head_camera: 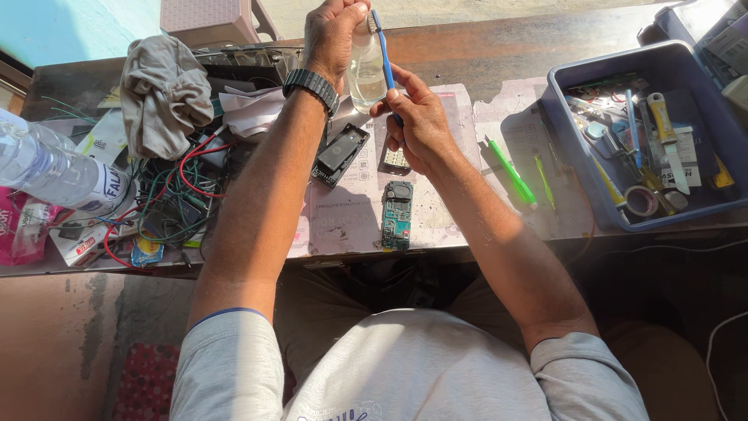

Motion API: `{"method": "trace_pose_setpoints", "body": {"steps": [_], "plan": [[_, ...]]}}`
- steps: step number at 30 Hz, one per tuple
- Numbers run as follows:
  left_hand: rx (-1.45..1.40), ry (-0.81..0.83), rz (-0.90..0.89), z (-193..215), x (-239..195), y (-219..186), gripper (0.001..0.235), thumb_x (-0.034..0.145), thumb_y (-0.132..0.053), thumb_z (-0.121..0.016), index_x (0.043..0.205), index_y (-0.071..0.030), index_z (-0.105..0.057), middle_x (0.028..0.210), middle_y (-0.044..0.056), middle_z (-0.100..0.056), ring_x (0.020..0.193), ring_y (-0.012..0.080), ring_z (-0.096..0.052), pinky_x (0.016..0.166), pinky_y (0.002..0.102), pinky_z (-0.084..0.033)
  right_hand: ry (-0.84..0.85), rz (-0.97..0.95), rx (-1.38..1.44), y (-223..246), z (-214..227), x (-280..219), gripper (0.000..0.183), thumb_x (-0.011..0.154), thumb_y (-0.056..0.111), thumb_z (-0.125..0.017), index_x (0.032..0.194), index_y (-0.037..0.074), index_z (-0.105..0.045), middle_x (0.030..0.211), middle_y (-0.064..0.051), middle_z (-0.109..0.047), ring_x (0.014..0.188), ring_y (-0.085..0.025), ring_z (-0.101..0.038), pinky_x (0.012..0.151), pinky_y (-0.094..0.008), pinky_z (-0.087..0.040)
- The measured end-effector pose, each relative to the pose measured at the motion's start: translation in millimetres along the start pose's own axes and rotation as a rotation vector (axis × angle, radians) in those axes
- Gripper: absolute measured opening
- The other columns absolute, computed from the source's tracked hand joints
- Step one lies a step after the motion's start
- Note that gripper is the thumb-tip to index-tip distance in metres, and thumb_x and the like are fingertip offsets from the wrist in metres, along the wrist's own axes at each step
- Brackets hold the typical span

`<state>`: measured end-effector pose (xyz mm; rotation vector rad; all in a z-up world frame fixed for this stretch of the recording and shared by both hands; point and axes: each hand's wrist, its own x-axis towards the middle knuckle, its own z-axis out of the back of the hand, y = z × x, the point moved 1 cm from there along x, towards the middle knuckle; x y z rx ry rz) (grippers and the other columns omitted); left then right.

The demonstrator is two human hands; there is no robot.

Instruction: The person cleans a mobile phone motherboard using a green pen to point at components, sprays a liquid from a bottle, and scrubs the board with a blue toothbrush. The person then places a battery onto the cleaned motherboard.

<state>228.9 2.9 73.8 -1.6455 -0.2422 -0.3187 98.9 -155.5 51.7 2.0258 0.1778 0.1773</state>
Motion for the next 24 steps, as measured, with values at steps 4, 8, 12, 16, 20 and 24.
{"method": "trace_pose_setpoints", "body": {"steps": [4,8,12,16,20,24], "plan": [[-0.053,-0.022,0.005,-1,-1,1,0.015,0.088,-0.021,-0.071,0.091,-0.01,-0.079,0.086,0.001,-0.076,0.081,0.0122,-0.069,0.085,0.036,-0.055,-0.005,0.001,0.004,0,0,2,0.049,0.107,0.013,-0.051,0.155,0.006,-0.043,0.087,-0.013,-0.069,0.047,-0.004,-0.046,0.04,-0.023,-0.044],[-0.081,-0.033,0.064,1,-2,-1,0.013,0.085,-0.021,-0.073,0.087,-0.01,-0.079,0.082,0.002,-0.076,0.079,0.0132,-0.07,0.083,0.036,-0.059,-0.004,-0.005,0.011,1,1,0,0.05,0.107,0.013,-0.051,0.156,0.005,-0.042,0.087,-0.012,-0.068,0.048,-0.004,-0.048,0.041,-0.023,-0.045],[-0.129,-0.044,0.096,0,0,-4,0.013,0.082,-0.019,-0.073,0.088,-0.01,-0.08,0.081,0.001,-0.076,0.076,0.013,-0.07,0.078,0.035,-0.058,-0.01,-0.021,0.031,3,-1,0,0.05,0.107,0.013,-0.052,0.155,0.005,-0.042,0.086,-0.012,-0.068,0.049,-0.004,-0.048,0.041,-0.023,-0.046],[-0.106,-0.065,0.069,0,1,2,0.013,0.081,-0.016,-0.073,0.089,-0.009,-0.08,0.081,0.001,-0.076,0.077,0.0112,-0.067,0.079,0.031,-0.055,-0.015,-0.02,0.035,0,-2,-1,0.05,0.107,0.013,-0.051,0.156,0.004,-0.041,0.086,-0.012,-0.068,0.048,-0.003,-0.048,0.039,-0.022,-0.045],[-0.042,-0.124,0.061,-2,6,9,0.013,0.079,-0.014,-0.074,0.089,-0.008,-0.08,0.08,0.001,-0.074,0.075,0.0112,-0.064,0.075,0.03,-0.051,-0.035,0.005,0.004,-2,0,3,0.05,0.107,0.013,-0.051,0.156,0.004,-0.042,0.085,-0.012,-0.068,0.046,-0.002,-0.047,0.037,-0.021,-0.043],[-0.105,-0.122,0.005,-8,5,1,0.011,0.083,-0.013,-0.071,0.087,-0.006,-0.079,0.081,0.003,-0.074,0.075,0.0136,-0.065,0.077,0.03,-0.054,-0.025,0.028,-0.029,4,-5,-1,0.049,0.107,0.012,-0.049,0.155,0.005,-0.042,0.085,-0.013,-0.069,0.047,-0.003,-0.047,0.038,-0.023,-0.045]]}}
